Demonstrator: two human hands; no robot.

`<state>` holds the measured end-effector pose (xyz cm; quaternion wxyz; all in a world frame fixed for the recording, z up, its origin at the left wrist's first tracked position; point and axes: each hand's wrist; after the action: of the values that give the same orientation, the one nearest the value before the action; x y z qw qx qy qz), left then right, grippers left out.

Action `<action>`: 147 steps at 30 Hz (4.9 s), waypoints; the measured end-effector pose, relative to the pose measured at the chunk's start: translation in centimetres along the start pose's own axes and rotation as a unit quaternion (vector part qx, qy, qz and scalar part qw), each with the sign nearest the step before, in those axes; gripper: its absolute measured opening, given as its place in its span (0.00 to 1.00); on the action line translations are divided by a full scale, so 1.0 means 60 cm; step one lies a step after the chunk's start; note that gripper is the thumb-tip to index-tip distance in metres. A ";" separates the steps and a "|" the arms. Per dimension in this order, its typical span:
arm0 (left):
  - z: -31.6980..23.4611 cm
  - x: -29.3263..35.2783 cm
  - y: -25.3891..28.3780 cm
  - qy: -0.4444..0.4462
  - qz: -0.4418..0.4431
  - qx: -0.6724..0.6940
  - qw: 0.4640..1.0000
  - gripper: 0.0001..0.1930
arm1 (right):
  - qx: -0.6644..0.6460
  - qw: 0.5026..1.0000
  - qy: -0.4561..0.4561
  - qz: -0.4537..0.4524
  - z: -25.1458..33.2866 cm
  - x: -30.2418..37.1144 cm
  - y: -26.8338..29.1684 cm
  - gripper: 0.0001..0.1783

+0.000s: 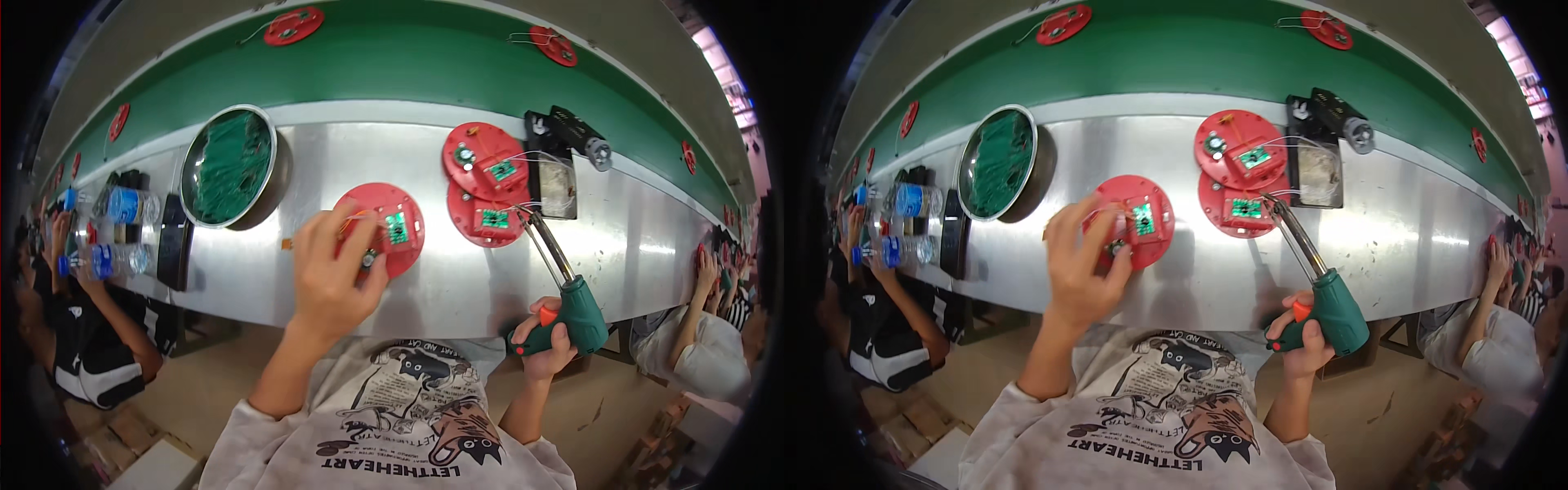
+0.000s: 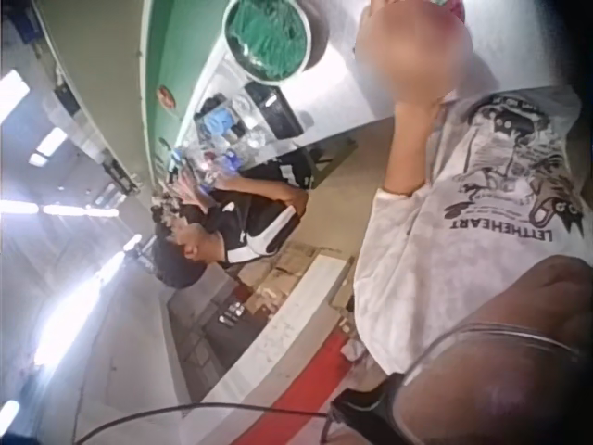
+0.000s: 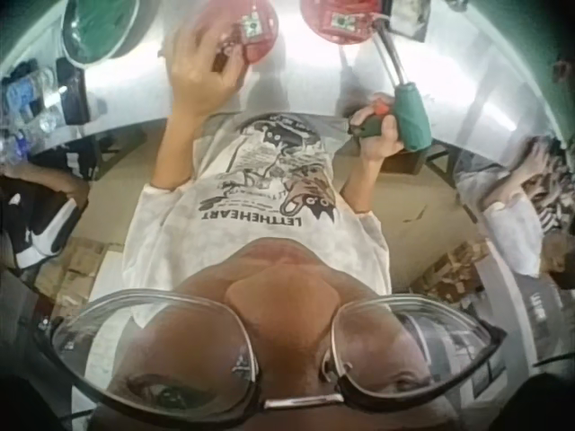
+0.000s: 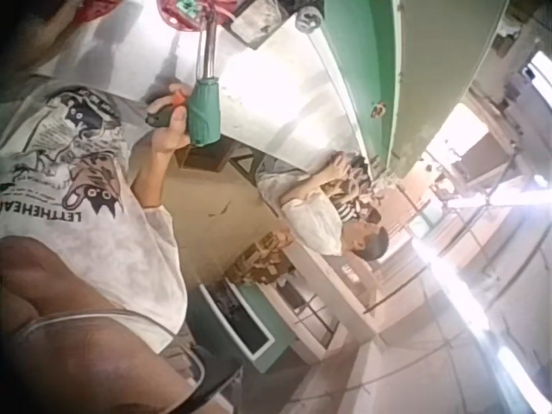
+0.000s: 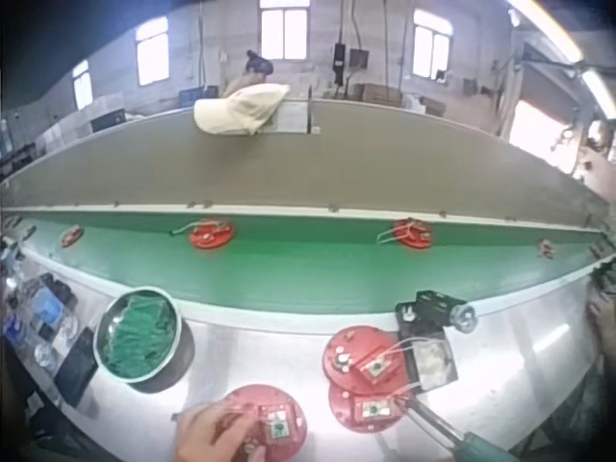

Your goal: Soldering components onto circular circuit boards at an assembly line station.

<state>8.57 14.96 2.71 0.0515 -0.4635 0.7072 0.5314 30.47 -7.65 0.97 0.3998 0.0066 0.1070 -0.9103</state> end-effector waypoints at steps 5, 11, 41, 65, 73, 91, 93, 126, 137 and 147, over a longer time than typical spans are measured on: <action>0.005 -0.065 0.057 -0.014 0.133 -0.036 0.990 0.38 | -0.051 0.997 0.053 -0.032 -0.011 -0.003 0.055 0.25; 0.058 -0.111 0.019 -0.083 0.257 -0.017 0.963 0.38 | -0.157 0.985 0.045 -0.055 -0.041 -0.007 0.072 0.27; 0.156 -0.259 -0.016 0.140 0.096 0.012 0.985 0.16 | -0.111 0.974 0.056 -0.187 -0.027 -0.013 0.056 0.24; 0.278 -0.129 0.179 -0.022 0.142 -0.228 0.963 0.07 | -0.013 0.975 0.039 -0.218 -0.007 -0.032 0.015 0.24; 0.315 -0.130 0.185 0.002 0.241 -0.266 0.933 0.04 | -0.009 0.977 0.038 -0.210 -0.011 -0.032 0.020 0.24; 0.294 -0.132 0.211 0.067 0.147 -0.033 0.986 0.05 | -0.012 0.988 0.058 -0.140 -0.013 -0.022 0.027 0.24; 0.300 -0.129 0.207 0.058 0.123 -0.003 0.991 0.05 | -0.020 0.989 0.066 -0.131 -0.021 -0.019 0.035 0.24; 0.075 0.018 -0.023 -0.038 -0.044 0.031 0.998 0.06 | 0.155 0.967 -0.051 0.198 0.001 0.022 -0.147 0.22; 0.077 0.022 -0.030 -0.039 -0.051 0.013 0.998 0.05 | 0.102 0.975 -0.106 0.166 0.007 0.013 -0.150 0.22; 0.079 0.020 -0.033 -0.065 -0.059 0.009 0.996 0.06 | 0.051 0.990 -0.042 0.127 -0.008 0.017 -0.134 0.26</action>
<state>7.30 18.02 -1.38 0.1327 -0.4690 0.6782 0.5499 23.87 -2.98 1.90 0.5152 0.0026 0.0417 -0.8560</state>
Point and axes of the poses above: each hand's wrist, its own x-axis away from the middle knuckle, its own y-axis out of the back of the hand, z = x × y, and after that the axes turned 3 degrees about z, right-handed
